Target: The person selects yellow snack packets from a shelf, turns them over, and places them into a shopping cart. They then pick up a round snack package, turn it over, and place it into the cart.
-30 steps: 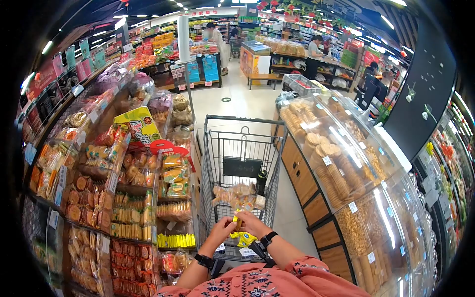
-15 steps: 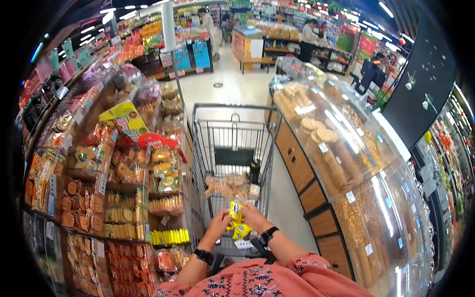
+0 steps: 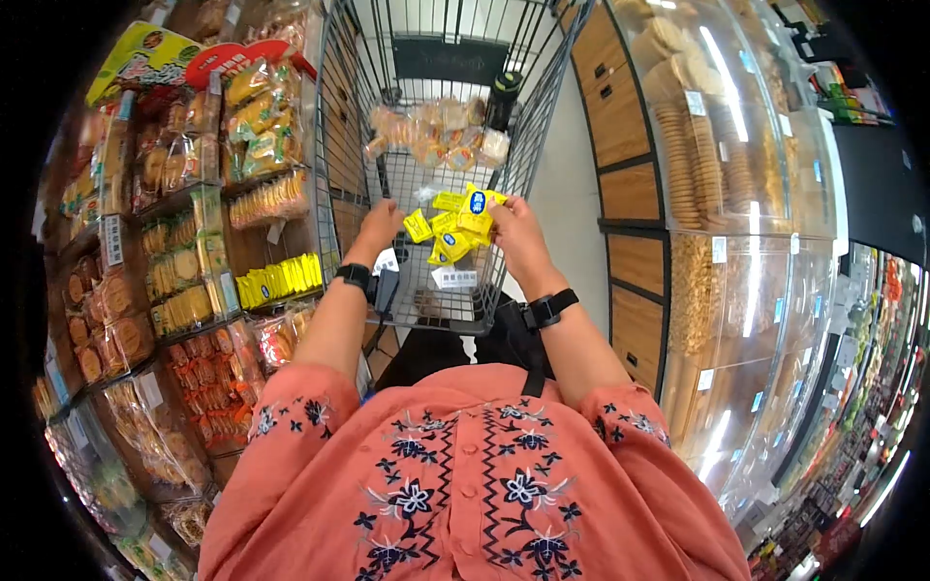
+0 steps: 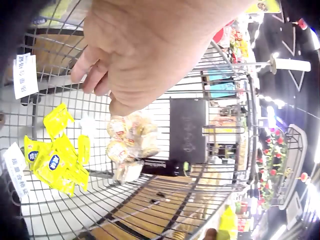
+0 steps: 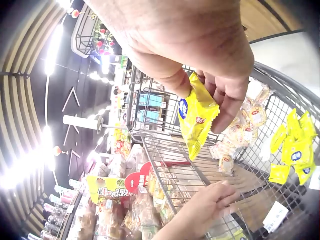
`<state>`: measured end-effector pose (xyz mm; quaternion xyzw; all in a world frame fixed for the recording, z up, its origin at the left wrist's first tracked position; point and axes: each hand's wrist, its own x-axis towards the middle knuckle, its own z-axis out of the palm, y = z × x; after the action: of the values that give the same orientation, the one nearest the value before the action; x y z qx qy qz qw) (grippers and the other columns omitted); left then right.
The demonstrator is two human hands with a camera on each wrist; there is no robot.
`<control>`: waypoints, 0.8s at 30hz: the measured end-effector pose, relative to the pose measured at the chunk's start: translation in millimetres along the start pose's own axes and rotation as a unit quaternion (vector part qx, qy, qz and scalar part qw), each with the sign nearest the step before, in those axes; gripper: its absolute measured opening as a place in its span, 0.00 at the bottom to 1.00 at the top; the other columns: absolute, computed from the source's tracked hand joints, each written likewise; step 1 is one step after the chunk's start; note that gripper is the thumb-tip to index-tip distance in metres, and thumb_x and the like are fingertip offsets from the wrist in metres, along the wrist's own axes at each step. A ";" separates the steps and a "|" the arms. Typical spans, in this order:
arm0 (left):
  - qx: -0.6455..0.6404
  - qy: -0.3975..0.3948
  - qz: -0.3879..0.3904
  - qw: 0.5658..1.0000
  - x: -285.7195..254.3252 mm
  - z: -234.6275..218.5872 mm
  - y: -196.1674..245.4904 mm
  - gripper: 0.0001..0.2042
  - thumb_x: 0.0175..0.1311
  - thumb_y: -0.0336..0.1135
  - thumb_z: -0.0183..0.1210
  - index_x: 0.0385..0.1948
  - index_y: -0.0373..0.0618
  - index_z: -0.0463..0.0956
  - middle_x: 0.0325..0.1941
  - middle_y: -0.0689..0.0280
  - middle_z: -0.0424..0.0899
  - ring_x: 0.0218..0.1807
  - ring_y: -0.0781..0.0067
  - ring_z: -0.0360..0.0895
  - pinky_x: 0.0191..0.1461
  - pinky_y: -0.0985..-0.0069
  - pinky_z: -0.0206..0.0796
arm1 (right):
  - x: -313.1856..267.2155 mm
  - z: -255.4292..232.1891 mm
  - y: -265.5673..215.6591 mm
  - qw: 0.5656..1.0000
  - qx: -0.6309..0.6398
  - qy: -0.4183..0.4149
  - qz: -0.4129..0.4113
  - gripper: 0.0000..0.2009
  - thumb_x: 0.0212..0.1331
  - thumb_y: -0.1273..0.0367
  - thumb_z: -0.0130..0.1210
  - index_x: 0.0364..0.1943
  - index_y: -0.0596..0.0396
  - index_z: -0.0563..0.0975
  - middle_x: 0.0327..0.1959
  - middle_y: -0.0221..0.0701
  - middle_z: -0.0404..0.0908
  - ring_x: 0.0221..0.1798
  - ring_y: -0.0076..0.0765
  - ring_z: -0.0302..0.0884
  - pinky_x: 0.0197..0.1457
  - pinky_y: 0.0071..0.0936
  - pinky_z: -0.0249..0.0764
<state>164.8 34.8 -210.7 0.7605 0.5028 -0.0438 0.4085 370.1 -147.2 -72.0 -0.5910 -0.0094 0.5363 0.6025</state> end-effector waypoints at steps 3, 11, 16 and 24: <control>0.006 -0.039 -0.045 0.998 16.5 9.5 -6.7 0.26 0.64 0.41 0.57 0.62 0.40 0.70 0.61 0.46 0.76 0.64 0.45 0.72 0.66 0.58 0.65 | 6.2 -10.4 2.3 1.000 0.022 0.007 0.009 0.10 0.70 0.67 0.51 0.49 0.54 0.71 0.44 0.31 0.80 0.43 0.28 0.80 0.45 0.28 0.76; 0.124 -0.044 -0.081 0.988 49.9 74.9 -42.8 0.23 0.57 0.39 0.64 0.53 0.44 0.71 0.58 0.50 0.74 0.61 0.43 0.72 0.62 0.54 0.68 | 15.5 -12.6 -7.5 0.997 0.046 0.011 0.059 0.10 0.70 0.67 0.51 0.50 0.55 0.70 0.44 0.30 0.80 0.44 0.26 0.79 0.46 0.26 0.75; 0.238 -0.064 -0.062 0.967 55.7 99.3 -28.1 0.25 0.55 0.41 0.67 0.54 0.48 0.71 0.58 0.56 0.75 0.61 0.50 0.73 0.59 0.53 0.68 | 20.9 -18.4 0.6 0.996 0.037 0.010 0.079 0.10 0.70 0.66 0.51 0.50 0.54 0.71 0.44 0.29 0.79 0.43 0.23 0.77 0.46 0.23 0.74; 0.278 -0.012 -0.062 0.958 51.0 121.2 -41.5 0.18 0.57 0.42 0.65 0.49 0.50 0.77 0.55 0.58 0.76 0.59 0.52 0.73 0.59 0.54 0.67 | 9.9 -12.1 -0.5 0.997 0.041 0.005 0.066 0.10 0.70 0.68 0.51 0.50 0.55 0.71 0.46 0.31 0.79 0.47 0.25 0.78 0.50 0.26 0.74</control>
<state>198.3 -2.0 -339.3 0.8110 0.5120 -0.2161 0.1829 382.5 -149.1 -81.4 -0.5682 0.0550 0.5719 0.5891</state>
